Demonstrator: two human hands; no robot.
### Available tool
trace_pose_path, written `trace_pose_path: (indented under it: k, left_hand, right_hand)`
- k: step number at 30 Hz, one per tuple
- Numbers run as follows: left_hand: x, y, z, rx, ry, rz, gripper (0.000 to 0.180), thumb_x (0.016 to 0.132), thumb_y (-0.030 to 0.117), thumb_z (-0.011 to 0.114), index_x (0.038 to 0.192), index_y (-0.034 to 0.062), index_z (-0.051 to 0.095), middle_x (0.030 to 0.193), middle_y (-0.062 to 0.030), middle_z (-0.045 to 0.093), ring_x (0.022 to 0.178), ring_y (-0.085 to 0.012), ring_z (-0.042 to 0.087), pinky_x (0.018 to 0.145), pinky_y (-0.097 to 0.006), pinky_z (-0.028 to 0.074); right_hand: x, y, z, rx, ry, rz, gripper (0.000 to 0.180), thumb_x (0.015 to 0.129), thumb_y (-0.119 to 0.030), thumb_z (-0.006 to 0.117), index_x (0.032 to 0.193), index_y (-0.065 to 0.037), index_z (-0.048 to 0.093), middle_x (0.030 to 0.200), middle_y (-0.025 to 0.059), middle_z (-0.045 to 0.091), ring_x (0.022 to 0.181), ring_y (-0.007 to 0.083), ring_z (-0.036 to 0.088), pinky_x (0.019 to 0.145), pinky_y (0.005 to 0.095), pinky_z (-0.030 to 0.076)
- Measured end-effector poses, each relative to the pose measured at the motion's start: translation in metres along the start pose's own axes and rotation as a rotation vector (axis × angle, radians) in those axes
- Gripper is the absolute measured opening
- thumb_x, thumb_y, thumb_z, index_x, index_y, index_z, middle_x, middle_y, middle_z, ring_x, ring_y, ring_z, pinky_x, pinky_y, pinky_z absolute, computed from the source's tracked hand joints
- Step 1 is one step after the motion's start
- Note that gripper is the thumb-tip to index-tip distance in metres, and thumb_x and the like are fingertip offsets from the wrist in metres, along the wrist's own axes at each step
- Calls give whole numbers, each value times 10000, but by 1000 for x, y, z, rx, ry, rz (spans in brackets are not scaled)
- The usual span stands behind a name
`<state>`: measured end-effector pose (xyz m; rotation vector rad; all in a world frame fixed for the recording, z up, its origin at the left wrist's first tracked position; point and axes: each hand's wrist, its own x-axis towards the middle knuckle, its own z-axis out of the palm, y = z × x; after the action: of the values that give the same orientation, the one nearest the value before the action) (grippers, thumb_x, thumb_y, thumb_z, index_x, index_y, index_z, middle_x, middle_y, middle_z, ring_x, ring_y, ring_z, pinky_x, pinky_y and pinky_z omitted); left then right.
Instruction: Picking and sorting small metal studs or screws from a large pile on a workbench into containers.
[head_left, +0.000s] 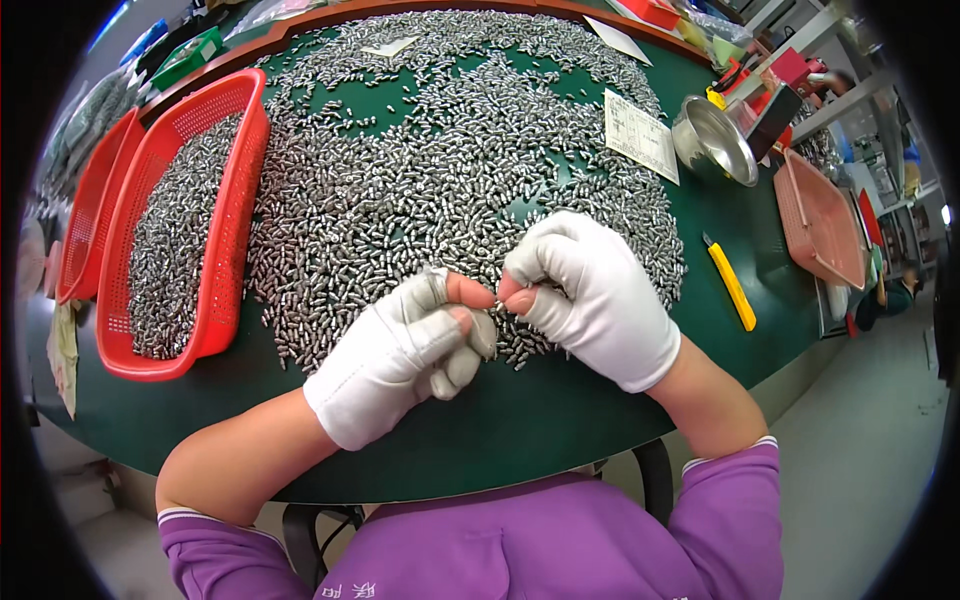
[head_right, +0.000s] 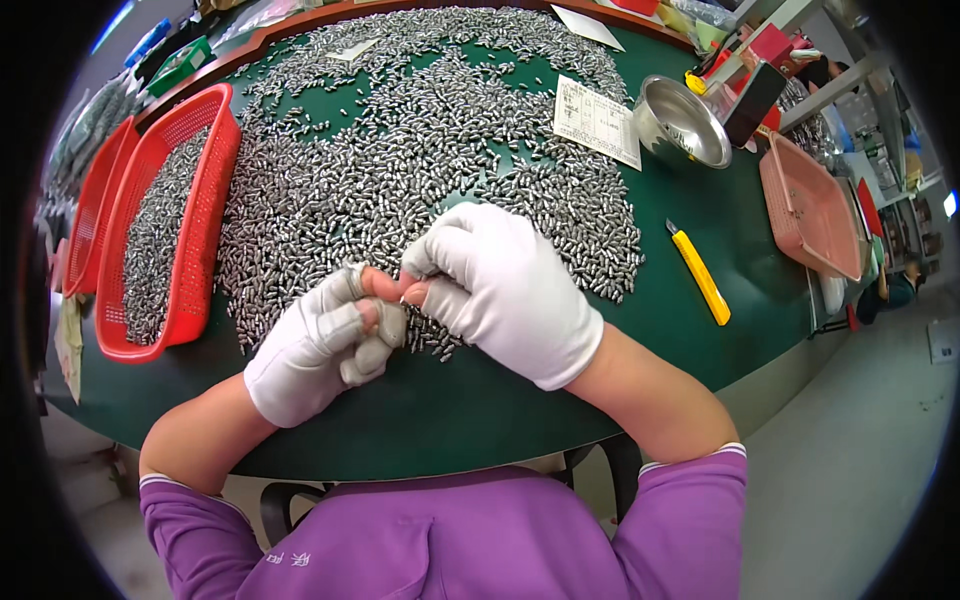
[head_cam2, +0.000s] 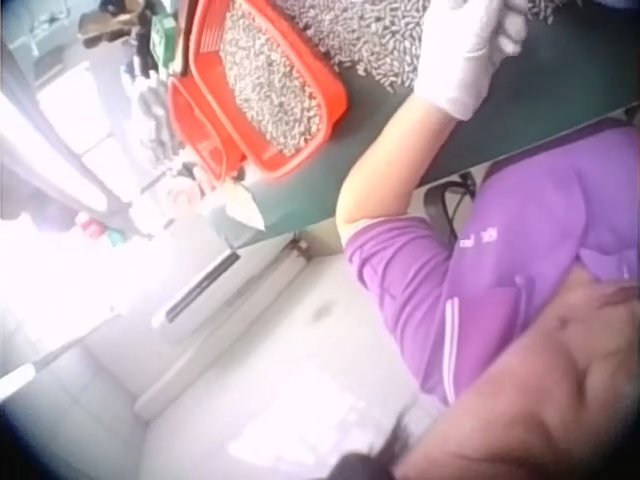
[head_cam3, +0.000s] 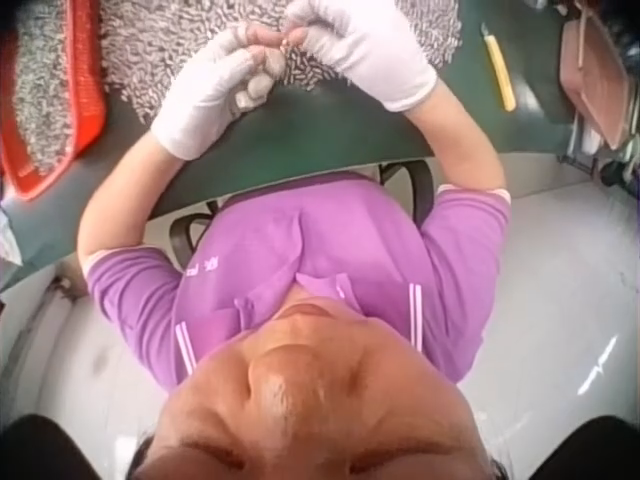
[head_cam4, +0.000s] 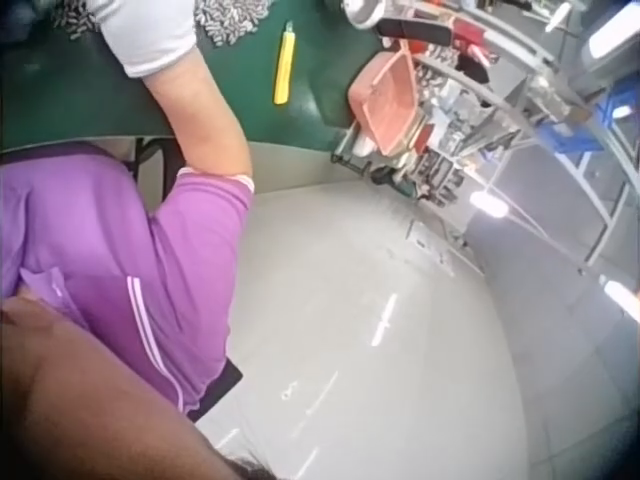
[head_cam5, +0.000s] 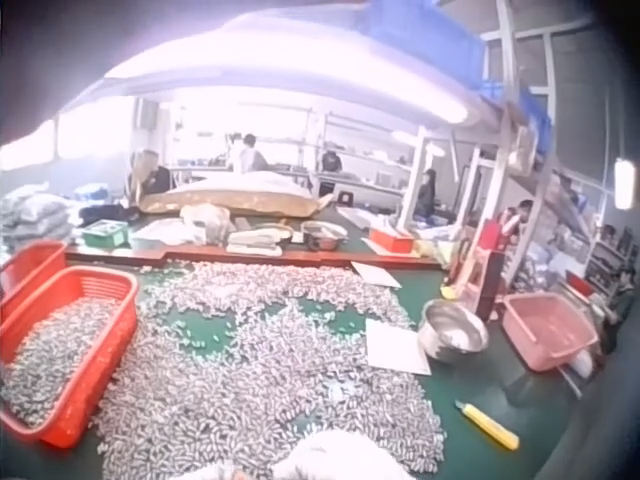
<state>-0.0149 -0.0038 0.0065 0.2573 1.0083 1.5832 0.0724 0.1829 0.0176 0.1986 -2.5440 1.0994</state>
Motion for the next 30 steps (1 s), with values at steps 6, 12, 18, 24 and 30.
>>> trace_pose_path:
  k: [6,12,18,24,30]
  left_hand:
    - [-3,5,3,186,-7,-65,175,968,228,523,1038,68,522,848,-14,581,629,-51,517,555,-185,427]
    - [-2,-1,-5,131,-39,-16,169,982,223,488,1047,71,521,873,-32,599,633,-64,514,567,-192,427]
    - [-1,-2,-7,101,-73,-4,182,985,223,476,1071,68,513,904,-37,598,664,-71,518,604,-199,432]
    - [0,-2,-9,66,-74,-4,199,977,215,482,1094,56,502,915,-45,594,673,-78,523,611,-201,434]
    - [-1,-1,-7,-19,-84,17,212,941,161,520,1124,56,496,943,-63,583,680,-85,525,624,-205,435]
  right_hand:
    - [-2,-5,10,89,-5,-56,100,718,-86,708,790,-69,641,773,75,609,723,276,597,641,372,490]
    - [0,4,-4,-326,42,-24,188,712,-58,722,893,-79,676,873,90,622,809,267,611,714,356,505]
    - [0,19,-5,-425,-52,16,131,717,-109,710,839,-93,665,884,71,623,845,275,605,760,360,495]
    - [2,17,-1,-476,-60,16,93,718,-95,704,792,-91,648,862,50,627,813,266,605,739,363,491]
    - [5,7,-2,-85,76,-190,217,669,-32,759,831,-72,621,871,83,614,757,249,598,637,333,487]
